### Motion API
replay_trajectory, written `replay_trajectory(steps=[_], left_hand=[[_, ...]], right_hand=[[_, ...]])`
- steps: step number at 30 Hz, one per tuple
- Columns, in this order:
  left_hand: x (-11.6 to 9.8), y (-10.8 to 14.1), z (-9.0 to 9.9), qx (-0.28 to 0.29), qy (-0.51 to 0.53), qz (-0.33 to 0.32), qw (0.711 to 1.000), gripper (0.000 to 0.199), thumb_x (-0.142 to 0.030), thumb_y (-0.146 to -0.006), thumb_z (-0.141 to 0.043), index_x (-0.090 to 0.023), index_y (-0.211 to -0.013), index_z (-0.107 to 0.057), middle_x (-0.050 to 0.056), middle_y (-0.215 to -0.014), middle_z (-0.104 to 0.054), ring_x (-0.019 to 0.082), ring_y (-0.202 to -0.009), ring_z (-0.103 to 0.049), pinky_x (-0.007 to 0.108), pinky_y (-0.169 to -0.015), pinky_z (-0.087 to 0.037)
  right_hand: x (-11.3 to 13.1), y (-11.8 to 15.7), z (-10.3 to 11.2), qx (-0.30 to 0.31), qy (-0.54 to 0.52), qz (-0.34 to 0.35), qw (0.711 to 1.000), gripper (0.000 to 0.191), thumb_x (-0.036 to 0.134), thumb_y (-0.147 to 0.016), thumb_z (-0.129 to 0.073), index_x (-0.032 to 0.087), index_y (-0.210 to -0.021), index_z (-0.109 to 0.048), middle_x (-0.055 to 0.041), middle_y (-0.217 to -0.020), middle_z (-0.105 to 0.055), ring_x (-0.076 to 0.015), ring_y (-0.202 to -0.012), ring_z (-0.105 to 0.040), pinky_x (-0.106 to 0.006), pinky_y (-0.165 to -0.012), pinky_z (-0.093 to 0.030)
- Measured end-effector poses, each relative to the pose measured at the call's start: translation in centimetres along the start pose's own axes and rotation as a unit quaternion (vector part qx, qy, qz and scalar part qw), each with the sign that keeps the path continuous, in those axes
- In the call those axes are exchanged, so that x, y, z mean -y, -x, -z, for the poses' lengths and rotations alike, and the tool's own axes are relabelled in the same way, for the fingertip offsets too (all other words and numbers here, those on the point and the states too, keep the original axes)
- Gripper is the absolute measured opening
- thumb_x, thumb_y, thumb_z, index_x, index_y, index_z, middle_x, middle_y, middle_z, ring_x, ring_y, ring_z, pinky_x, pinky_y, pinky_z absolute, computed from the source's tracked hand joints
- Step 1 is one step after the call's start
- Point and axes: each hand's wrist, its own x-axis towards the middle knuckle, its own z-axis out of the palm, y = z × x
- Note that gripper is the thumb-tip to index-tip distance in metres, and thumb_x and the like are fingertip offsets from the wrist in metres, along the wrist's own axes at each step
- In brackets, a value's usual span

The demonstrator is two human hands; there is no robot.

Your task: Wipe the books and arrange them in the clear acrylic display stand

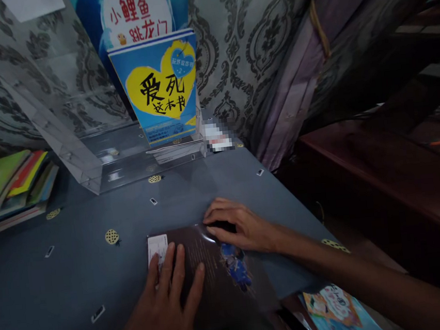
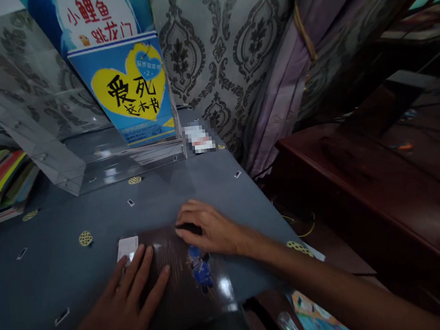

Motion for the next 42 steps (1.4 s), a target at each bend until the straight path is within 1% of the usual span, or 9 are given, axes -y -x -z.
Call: replay_trajectory(steps=[5,10,16,20,25,30,35,39,42], left_hand=[[-1.1,1.5,0.5,-0.113,-0.133,-0.049,0.984,0.072,-0.041,-0.096,-0.053,-0.018,-0.159,-0.027,0.022,-0.143,-0.058,0.04,-0.134,-0.052,0.053,-0.103,-0.044],[-0.6,2.0,2.9,-0.114,-0.161,-0.119,0.973,0.054,-0.039,-0.099,-0.051,-0.02,-0.149,-0.047,0.015,-0.135,-0.066,0.032,-0.124,-0.062,0.045,-0.098,-0.049],[3.8,0.5,10.6,-0.056,0.077,-0.145,0.985,0.041,-0.019,-0.1,-0.043,-0.026,-0.138,-0.056,0.0,-0.124,-0.074,0.015,-0.105,-0.071,0.022,-0.078,-0.056],[8.1,-3.4,13.7,-0.064,0.29,-0.015,0.955,0.019,-0.032,-0.099,-0.052,-0.027,-0.106,-0.069,-0.006,-0.085,-0.074,0.009,-0.068,-0.067,0.017,-0.061,-0.051],[12.2,-7.9,11.3,-0.047,0.464,0.133,0.874,0.027,-0.044,-0.087,-0.062,-0.019,-0.092,-0.069,-0.002,-0.075,-0.068,0.01,-0.058,-0.058,0.019,-0.05,-0.045],[14.1,-9.7,8.0,-0.018,0.575,0.2,0.793,0.035,-0.049,-0.076,-0.073,-0.018,-0.091,-0.069,0.001,-0.078,-0.071,0.013,-0.065,-0.064,0.023,-0.059,-0.05],[14.7,-10.4,6.7,-0.017,0.626,0.236,0.743,0.038,-0.05,-0.068,-0.08,-0.018,-0.086,-0.07,0.0,-0.077,-0.072,0.013,-0.067,-0.065,0.023,-0.062,-0.052],[15.2,-11.0,6.0,-0.037,0.629,0.251,0.735,0.038,-0.049,-0.065,-0.081,-0.019,-0.085,-0.07,0.0,-0.076,-0.071,0.013,-0.067,-0.064,0.024,-0.063,-0.051],[15.9,-11.5,5.3,-0.053,0.591,0.233,0.77,0.037,-0.052,-0.069,-0.076,-0.018,-0.084,-0.071,0.001,-0.076,-0.07,0.015,-0.067,-0.063,0.026,-0.064,-0.051]], right_hand=[[1.9,1.8,-0.5,-0.004,-0.018,0.008,1.0,0.017,0.024,-0.097,-0.055,0.015,-0.098,-0.069,-0.01,-0.095,-0.07,-0.0207,-0.092,-0.064,-0.04,-0.087,-0.053],[3.1,3.0,-0.6,-0.009,-0.053,-0.03,0.998,0.02,0.025,-0.096,-0.054,0.016,-0.103,-0.071,-0.0104,-0.1,-0.072,-0.0208,-0.098,-0.066,-0.042,-0.09,-0.054],[2.4,3.1,0.3,-0.011,-0.189,-0.155,0.969,0.034,0.049,-0.096,-0.056,0.023,-0.108,-0.075,-0.0093,-0.115,-0.074,-0.0238,-0.113,-0.066,-0.046,-0.102,-0.049],[0.7,2.7,0.5,-0.087,-0.385,-0.272,0.878,0.055,0.07,-0.091,-0.052,0.021,-0.091,-0.077,-0.0075,-0.092,-0.077,-0.0239,-0.093,-0.072,-0.044,-0.095,-0.054],[0.1,2.0,0.8,-0.117,-0.527,-0.279,0.795,0.062,0.074,-0.088,-0.054,0.018,-0.109,-0.07,-0.0112,-0.104,-0.077,-0.0263,-0.105,-0.071,-0.045,-0.097,-0.054],[0.2,1.8,0.9,-0.087,-0.483,-0.261,0.831,0.052,0.042,-0.078,-0.081,0.023,-0.122,-0.061,-0.0042,-0.107,-0.076,-0.0189,-0.093,-0.073,-0.038,-0.093,-0.057],[-0.7,1.3,1.1,-0.072,-0.416,-0.259,0.869,0.053,0.046,-0.08,-0.077,0.022,-0.122,-0.057,-0.0012,-0.093,-0.075,-0.018,-0.083,-0.073,-0.034,-0.08,-0.06],[-0.9,0.4,1.4,-0.078,-0.327,-0.295,0.894,0.058,0.051,-0.081,-0.073,0.02,-0.126,-0.053,-0.0004,-0.082,-0.071,-0.0184,-0.07,-0.07,-0.029,-0.059,-0.058],[-0.8,-0.2,1.8,-0.053,-0.265,-0.324,0.907,0.06,0.055,-0.083,-0.066,0.017,-0.127,-0.053,0.0013,-0.073,-0.067,-0.0173,-0.055,-0.063,-0.028,-0.043,-0.051]])
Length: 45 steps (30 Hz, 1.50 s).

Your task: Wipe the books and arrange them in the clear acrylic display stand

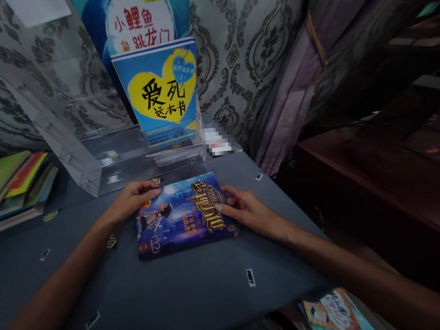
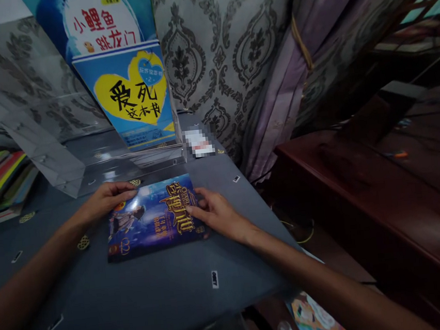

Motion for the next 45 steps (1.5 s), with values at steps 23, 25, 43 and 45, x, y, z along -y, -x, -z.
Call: replay_trajectory(steps=[23,25,43,45], left_hand=[[0.5,4.2,-7.2,-0.098,-0.505,-0.244,0.822,0.022,-0.025,-0.102,-0.041,-0.016,-0.112,-0.059,0.017,-0.137,-0.062,0.03,-0.135,-0.052,0.056,-0.109,-0.042],[0.5,4.2,-7.3,-0.099,-0.501,-0.242,0.825,0.022,-0.024,-0.101,-0.041,-0.015,-0.112,-0.059,0.019,-0.139,-0.061,0.031,-0.135,-0.052,0.057,-0.11,-0.041],[0.6,4.6,-8.5,-0.159,-0.588,-0.167,0.775,0.028,-0.031,-0.1,-0.045,-0.017,-0.12,-0.059,0.017,-0.144,-0.057,0.039,-0.136,-0.049,0.061,-0.107,-0.043],[0.4,4.7,-8.5,-0.154,-0.588,-0.159,0.778,0.03,-0.031,-0.1,-0.045,-0.018,-0.123,-0.059,0.017,-0.145,-0.056,0.04,-0.137,-0.048,0.063,-0.107,-0.042]], right_hand=[[0.7,-4.7,-4.4,0.013,0.464,0.293,0.836,0.022,0.015,-0.096,-0.048,0.013,-0.116,-0.057,-0.0229,-0.142,-0.057,-0.0326,-0.139,-0.05,-0.057,-0.114,-0.043],[0.3,-4.8,-4.4,0.01,0.462,0.301,0.835,0.02,0.016,-0.096,-0.047,0.013,-0.114,-0.056,-0.0238,-0.141,-0.057,-0.0337,-0.139,-0.049,-0.058,-0.115,-0.042],[0.1,-4.7,-4.4,-0.008,0.465,0.301,0.832,0.028,0.019,-0.096,-0.048,0.015,-0.123,-0.056,-0.0212,-0.142,-0.058,-0.0339,-0.139,-0.049,-0.066,-0.116,-0.033],[0.2,-4.7,-4.4,-0.01,0.473,0.298,0.829,0.031,0.019,-0.097,-0.048,0.015,-0.126,-0.056,-0.0206,-0.142,-0.059,-0.0336,-0.139,-0.049,-0.066,-0.116,-0.033]])
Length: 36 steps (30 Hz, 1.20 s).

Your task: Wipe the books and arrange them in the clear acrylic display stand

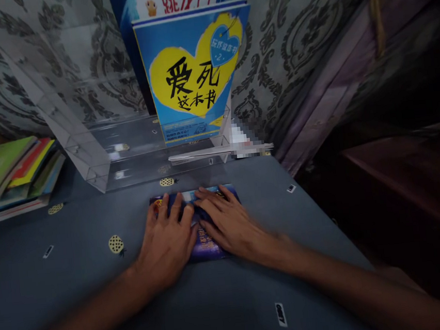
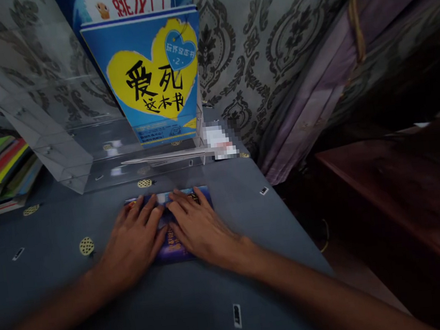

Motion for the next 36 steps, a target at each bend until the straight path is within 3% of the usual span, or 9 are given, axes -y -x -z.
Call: replay_trajectory(steps=[8,13,16,20,22,25,29,34,36], left_hand=[[0.8,0.0,0.7,0.038,0.003,0.026,0.999,0.049,-0.05,-0.1,-0.045,-0.014,-0.131,-0.057,0.022,-0.147,-0.053,0.047,-0.136,-0.047,0.068,-0.103,-0.041],[1.2,0.0,0.8,0.03,-0.002,0.011,0.999,0.049,-0.051,-0.1,-0.045,-0.014,-0.129,-0.058,0.022,-0.144,-0.056,0.046,-0.133,-0.05,0.068,-0.103,-0.04],[1.4,-0.2,1.0,0.028,0.01,0.0,1.0,0.049,-0.052,-0.099,-0.045,-0.013,-0.128,-0.059,0.023,-0.142,-0.057,0.046,-0.132,-0.05,0.068,-0.105,-0.038],[1.9,-0.8,2.4,0.047,-0.012,-0.003,0.999,0.045,-0.049,-0.1,-0.046,-0.014,-0.124,-0.06,0.022,-0.128,-0.066,0.042,-0.116,-0.062,0.06,-0.096,-0.045],[2.3,-0.9,3.5,0.085,-0.032,0.015,0.996,0.043,-0.047,-0.101,-0.042,-0.014,-0.122,-0.059,0.018,-0.102,-0.073,0.035,-0.091,-0.07,0.047,-0.079,-0.052],[2.6,-0.5,4.8,0.169,-0.033,0.03,0.985,0.044,-0.049,-0.103,-0.034,-0.018,-0.119,-0.06,0.009,-0.072,-0.072,0.026,-0.062,-0.068,0.032,-0.056,-0.044],[2.0,0.5,5.2,0.219,0.006,0.002,0.976,0.039,-0.048,-0.102,-0.037,-0.021,-0.116,-0.061,0.006,-0.068,-0.071,0.025,-0.059,-0.067,0.03,-0.053,-0.041],[1.6,0.3,5.0,0.226,0.019,0.01,0.974,0.038,-0.046,-0.103,-0.035,-0.02,-0.117,-0.06,0.006,-0.069,-0.07,0.028,-0.061,-0.067,0.035,-0.055,-0.046],[2.2,-0.4,4.5,0.19,0.014,0.026,0.981,0.034,-0.041,-0.103,-0.036,-0.019,-0.114,-0.06,0.009,-0.081,-0.072,0.028,-0.072,-0.069,0.036,-0.059,-0.05]], right_hand=[[-0.7,0.9,1.1,0.013,0.025,-0.027,0.999,0.043,0.039,-0.098,-0.054,0.017,-0.135,-0.057,-0.0208,-0.149,-0.052,-0.0369,-0.145,-0.041,-0.065,-0.115,-0.032],[-2.4,2.3,3.3,0.106,-0.052,0.015,0.993,0.089,0.065,-0.075,-0.076,0.023,-0.148,-0.048,-0.0198,-0.16,-0.038,-0.0402,-0.151,-0.026,-0.067,-0.119,-0.023],[-3.1,2.8,4.3,0.149,-0.085,0.021,0.985,0.099,0.058,-0.066,-0.086,0.029,-0.151,-0.045,-0.0148,-0.165,-0.029,-0.0382,-0.153,-0.019,-0.063,-0.122,-0.018],[-3.6,3.0,5.2,0.162,-0.081,0.016,0.983,0.089,0.041,-0.072,-0.087,0.032,-0.15,-0.046,-0.0116,-0.166,-0.028,-0.0364,-0.153,-0.02,-0.062,-0.122,-0.02],[-3.9,2.9,5.5,0.134,-0.065,0.001,0.989,0.081,0.038,-0.076,-0.085,0.033,-0.148,-0.048,-0.0105,-0.166,-0.028,-0.0372,-0.153,-0.022,-0.064,-0.121,-0.023],[-4.3,2.6,5.7,0.073,-0.017,-0.023,0.997,0.065,0.033,-0.081,-0.08,0.032,-0.141,-0.055,-0.0112,-0.165,-0.031,-0.0391,-0.152,-0.025,-0.068,-0.117,-0.026],[-4.4,2.1,4.9,0.033,0.025,-0.038,0.998,0.038,0.02,-0.092,-0.062,0.024,-0.13,-0.063,-0.0162,-0.155,-0.045,-0.0365,-0.141,-0.045,-0.066,-0.11,-0.04],[-4.2,1.9,4.0,0.017,0.018,-0.049,0.998,0.036,0.014,-0.095,-0.05,0.021,-0.125,-0.066,-0.0153,-0.143,-0.058,-0.0335,-0.127,-0.059,-0.059,-0.101,-0.052],[-3.8,1.7,3.6,-0.004,0.019,-0.044,0.999,0.035,0.014,-0.095,-0.048,0.02,-0.123,-0.068,-0.0145,-0.142,-0.059,-0.0326,-0.126,-0.06,-0.058,-0.101,-0.052]])
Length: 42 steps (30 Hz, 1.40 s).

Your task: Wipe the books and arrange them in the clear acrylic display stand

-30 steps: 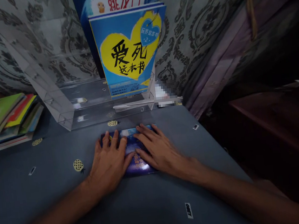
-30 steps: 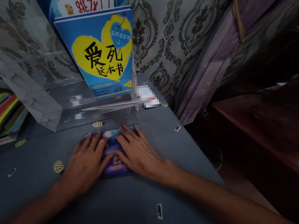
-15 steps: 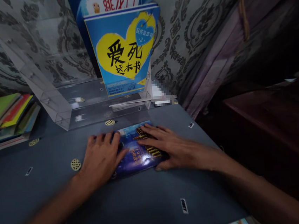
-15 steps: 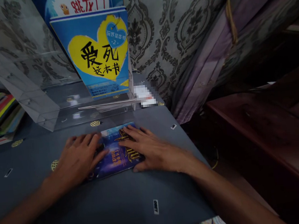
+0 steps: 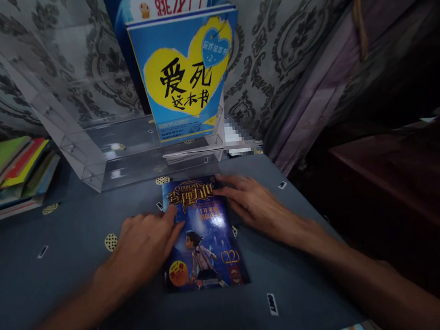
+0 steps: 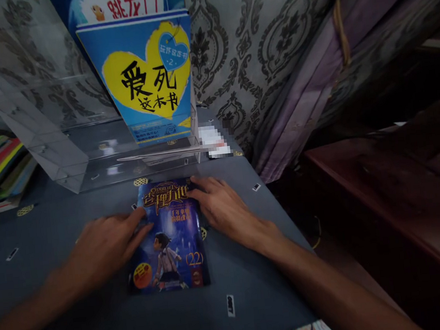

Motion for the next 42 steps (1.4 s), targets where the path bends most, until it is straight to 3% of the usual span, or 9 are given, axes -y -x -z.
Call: replay_trajectory(steps=[4,6,9,13,19,22,27,31,42], left_hand=[[1.7,-2.1,-2.0,-0.148,0.039,-0.019,0.988,0.026,-0.037,-0.101,-0.043,-0.017,-0.11,-0.057,0.014,-0.117,-0.068,0.03,-0.111,-0.064,0.044,-0.087,-0.054],[2.3,-3.0,-3.6,-0.202,0.094,-0.057,0.973,0.027,-0.038,-0.102,-0.042,-0.017,-0.114,-0.054,0.016,-0.132,-0.063,0.03,-0.127,-0.057,0.047,-0.102,-0.049],[2.9,-3.8,-5.4,-0.235,0.134,-0.086,0.959,0.037,-0.04,-0.103,-0.039,-0.016,-0.13,-0.046,0.019,-0.143,-0.057,0.029,-0.137,-0.051,0.049,-0.109,-0.045],[2.9,-4.0,-5.9,-0.233,0.112,-0.088,0.962,0.043,-0.045,-0.103,-0.036,-0.016,-0.133,-0.045,0.02,-0.144,-0.057,0.03,-0.137,-0.052,0.051,-0.109,-0.045],[2.9,-3.8,-5.4,-0.226,0.091,-0.089,0.966,0.037,-0.046,-0.104,-0.035,-0.017,-0.12,-0.052,0.019,-0.144,-0.057,0.031,-0.136,-0.052,0.052,-0.107,-0.047],[3.0,-3.8,-5.5,-0.226,0.082,-0.096,0.966,0.038,-0.045,-0.104,-0.036,-0.015,-0.117,-0.055,0.02,-0.143,-0.058,0.031,-0.135,-0.053,0.051,-0.108,-0.047],[2.7,-3.7,-5.5,-0.222,0.071,-0.107,0.967,0.042,-0.04,-0.105,-0.033,-0.017,-0.135,-0.053,0.017,-0.15,-0.052,0.031,-0.141,-0.047,0.058,-0.112,-0.042],[2.2,-3.3,-5.5,-0.2,0.077,-0.17,0.962,0.044,-0.037,-0.106,-0.033,-0.023,-0.145,-0.048,0.012,-0.154,-0.049,0.027,-0.146,-0.04,0.06,-0.119,-0.032],[0.7,-2.9,-5.4,-0.195,0.099,-0.247,0.944,0.044,-0.029,-0.105,-0.032,-0.017,-0.143,-0.05,0.011,-0.153,-0.05,0.024,-0.148,-0.038,0.055,-0.122,-0.03]], right_hand=[[2.0,-1.0,-1.5,-0.033,-0.009,0.039,0.999,0.037,0.019,-0.099,-0.044,0.015,-0.133,-0.061,-0.0154,-0.142,-0.06,-0.0284,-0.135,-0.054,-0.056,-0.111,-0.045],[3.1,-1.7,-2.3,-0.004,-0.004,0.071,0.997,0.043,0.025,-0.101,-0.044,0.012,-0.142,-0.053,-0.0167,-0.147,-0.055,-0.0277,-0.143,-0.045,-0.056,-0.117,-0.038],[4.1,-2.5,-2.9,0.055,0.012,0.079,0.995,0.054,0.037,-0.102,-0.046,0.007,-0.148,-0.045,-0.02,-0.154,-0.046,-0.0292,-0.149,-0.036,-0.056,-0.122,-0.031],[3.3,-2.3,-2.8,0.053,0.033,0.037,0.997,0.061,0.044,-0.101,-0.047,0.008,-0.149,-0.043,-0.0212,-0.155,-0.044,-0.0307,-0.149,-0.035,-0.057,-0.122,-0.03],[1.0,-1.4,-2.3,-0.016,0.043,-0.032,0.998,0.049,0.033,-0.1,-0.048,0.009,-0.142,-0.051,-0.021,-0.147,-0.055,-0.0307,-0.141,-0.048,-0.059,-0.119,-0.034],[0.4,-1.3,-2.3,-0.03,0.033,-0.029,0.999,0.045,0.031,-0.099,-0.049,0.013,-0.14,-0.053,-0.0188,-0.145,-0.058,-0.0291,-0.136,-0.054,-0.058,-0.117,-0.038],[0.3,-1.2,-2.6,-0.049,-0.01,-0.024,0.998,0.043,0.031,-0.098,-0.05,0.016,-0.138,-0.056,-0.0168,-0.144,-0.059,-0.0302,-0.136,-0.054,-0.058,-0.114,-0.043],[0.0,-1.0,-2.8,-0.047,-0.053,-0.025,0.997,0.042,0.03,-0.099,-0.047,0.018,-0.138,-0.056,-0.015,-0.15,-0.054,-0.0297,-0.139,-0.051,-0.056,-0.114,-0.044],[-1.0,-2.0,-3.0,-0.012,-0.095,0.031,0.995,0.042,0.027,-0.101,-0.044,0.018,-0.141,-0.053,-0.0146,-0.154,-0.048,-0.0272,-0.147,-0.039,-0.056,-0.118,-0.037]])
